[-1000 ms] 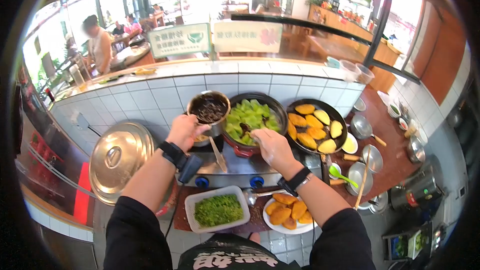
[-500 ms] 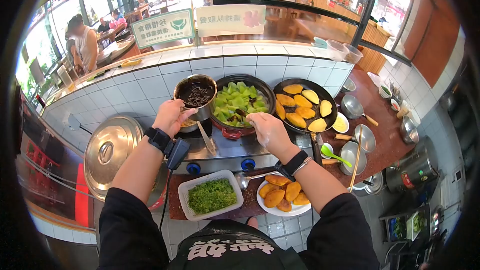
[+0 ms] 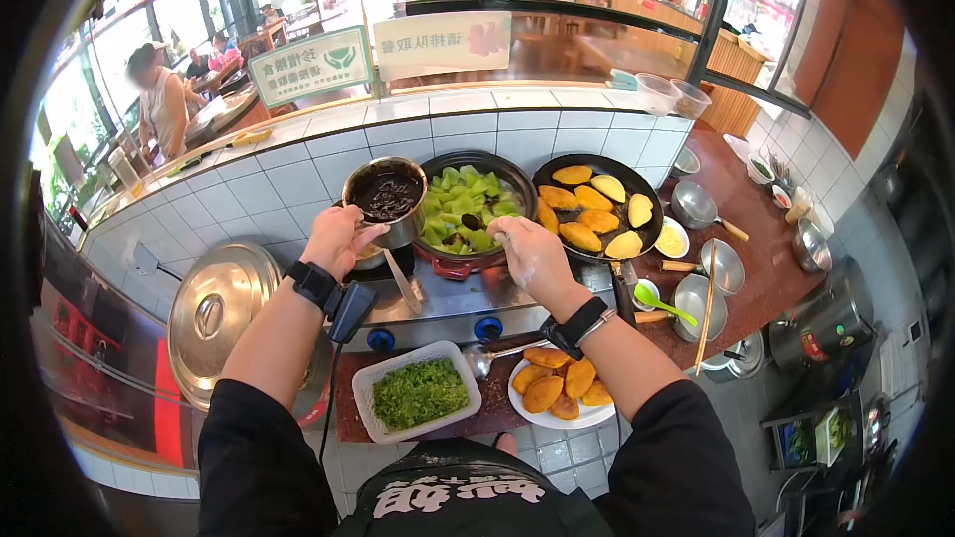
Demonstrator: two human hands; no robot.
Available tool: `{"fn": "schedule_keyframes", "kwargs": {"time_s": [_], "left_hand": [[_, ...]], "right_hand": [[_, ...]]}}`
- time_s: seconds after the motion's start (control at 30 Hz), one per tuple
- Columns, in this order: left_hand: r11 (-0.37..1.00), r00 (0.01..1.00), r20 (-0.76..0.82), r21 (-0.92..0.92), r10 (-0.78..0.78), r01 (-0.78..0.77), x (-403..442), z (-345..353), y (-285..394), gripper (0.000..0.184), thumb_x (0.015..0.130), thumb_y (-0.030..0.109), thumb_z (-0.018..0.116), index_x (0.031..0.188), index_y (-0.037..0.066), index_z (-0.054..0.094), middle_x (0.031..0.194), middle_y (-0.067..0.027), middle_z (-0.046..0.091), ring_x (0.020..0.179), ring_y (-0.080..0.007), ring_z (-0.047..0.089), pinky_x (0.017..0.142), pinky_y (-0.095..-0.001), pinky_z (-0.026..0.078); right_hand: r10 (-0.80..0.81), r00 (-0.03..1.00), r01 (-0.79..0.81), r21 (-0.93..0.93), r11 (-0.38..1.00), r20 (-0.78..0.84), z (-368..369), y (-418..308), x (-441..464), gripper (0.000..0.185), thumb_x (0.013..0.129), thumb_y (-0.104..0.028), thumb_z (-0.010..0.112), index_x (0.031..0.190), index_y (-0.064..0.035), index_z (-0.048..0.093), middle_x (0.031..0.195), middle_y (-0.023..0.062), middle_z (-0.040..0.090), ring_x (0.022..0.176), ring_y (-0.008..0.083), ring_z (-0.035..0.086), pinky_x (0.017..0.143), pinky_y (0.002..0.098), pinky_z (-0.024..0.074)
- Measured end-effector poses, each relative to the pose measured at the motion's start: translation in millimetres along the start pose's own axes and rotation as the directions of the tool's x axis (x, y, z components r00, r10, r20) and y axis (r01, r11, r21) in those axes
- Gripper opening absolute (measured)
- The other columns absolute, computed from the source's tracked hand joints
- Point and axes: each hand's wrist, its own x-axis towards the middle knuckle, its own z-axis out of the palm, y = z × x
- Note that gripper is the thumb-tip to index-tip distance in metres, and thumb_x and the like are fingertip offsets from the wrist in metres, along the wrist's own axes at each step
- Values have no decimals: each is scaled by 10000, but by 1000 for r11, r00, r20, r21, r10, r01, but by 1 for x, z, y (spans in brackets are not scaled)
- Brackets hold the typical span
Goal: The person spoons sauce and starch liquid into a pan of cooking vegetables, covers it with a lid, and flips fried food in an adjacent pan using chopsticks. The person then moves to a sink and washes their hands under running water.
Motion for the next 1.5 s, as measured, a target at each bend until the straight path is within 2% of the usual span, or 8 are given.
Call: {"fn": "schedule_keyframes", "kwargs": {"time_s": [0.17, 0.37, 0.6, 0.8, 1.0, 1.2, 1.37, 1.5], "left_hand": [[1000, 1000, 8, 28, -7, 7, 2, 3, -1, 153, 861, -28, 400, 985, -117, 417, 984, -226, 538, 754, -311, 635, 609, -306, 598], [998, 1000, 6, 62, 0, 0, 8, 8, -4, 154, 860, -23, 417, 993, -102, 421, 970, -197, 538, 784, -312, 624, 630, -312, 598], [995, 999, 44, 102, -6, 2, 12, 21, -12, 72, 865, -17, 411, 881, -86, 423, 933, -192, 529, 735, -305, 627, 600, -306, 596], [970, 974, 208, 239, -92, 41, -23, 39, -5, 107, 862, -4, 426, 950, -53, 463, 949, -161, 565, 823, -252, 618, 709, -328, 577], [933, 801, 539, 353, -261, 66, -65, 70, -32, 67, 870, 32, 456, 882, -31, 475, 849, -153, 596, 723, -256, 644, 637, -302, 572], [863, 496, 739, 504, -456, 43, -137, 115, -102, 44, 846, 30, 494, 871, -4, 506, 875, -130, 587, 758, -255, 623, 703, -349, 534], [798, 204, 792, 599, -576, -72, -231, 174, -173, 45, 823, 12, 472, 815, 16, 516, 789, -105, 588, 699, -222, 627, 580, -292, 540], [773, 35, 782, 620, -622, -135, -327, 218, -233, 64, 810, -5, 469, 759, 26, 490, 758, -93, 569, 637, -206, 612, 549, -276, 533]], "right_hand": [[629, 774, -448, 645, 619, -66, 13, 30, 4, 140, 898, -111, 530, 989, -11, 564, 795, 94, 623, 702, 179, 620, 649, 278, 503], [836, 534, -368, 925, 90, 131, -6, 47, 12, 178, 924, -121, 513, 1017, 28, 540, 876, 117, 618, 747, 180, 626, 702, 311, 552], [633, 774, -309, 863, 400, -16, -30, -6, 54, 208, 922, -150, 531, 1047, 15, 558, 860, 96, 633, 749, 154, 622, 714, 255, 523], [-2, 979, 17, 73, 997, -202, -35, -67, 37, 129, 821, -63, 562, 947, -54, 585, 848, 141, 629, 805, 305, 618, 713, 354, 494], [177, 951, -203, -83, 976, -253, -69, -101, -57, 150, 802, -42, 580, 950, -55, 595, 869, 129, 624, 831, 316, 604, 728, 379, 485], [574, 649, -650, 28, 759, -499, -115, -142, -188, 152, 830, -115, 581, 959, -39, 606, 878, 127, 642, 787, 232, 629, 718, 322, 493], [636, 264, -801, 203, 563, -726, -166, -230, -307, 427, 855, -280, 581, 1173, -11, 484, 786, 190, 616, 732, 323, 619, 669, 392, 485], [525, -18, -849, 290, 441, -851, -184, -325, -394, 321, 888, -260, 544, 1111, -31, 524, 796, 156, 623, 714, 284, 617, 655, 368, 482]]}}
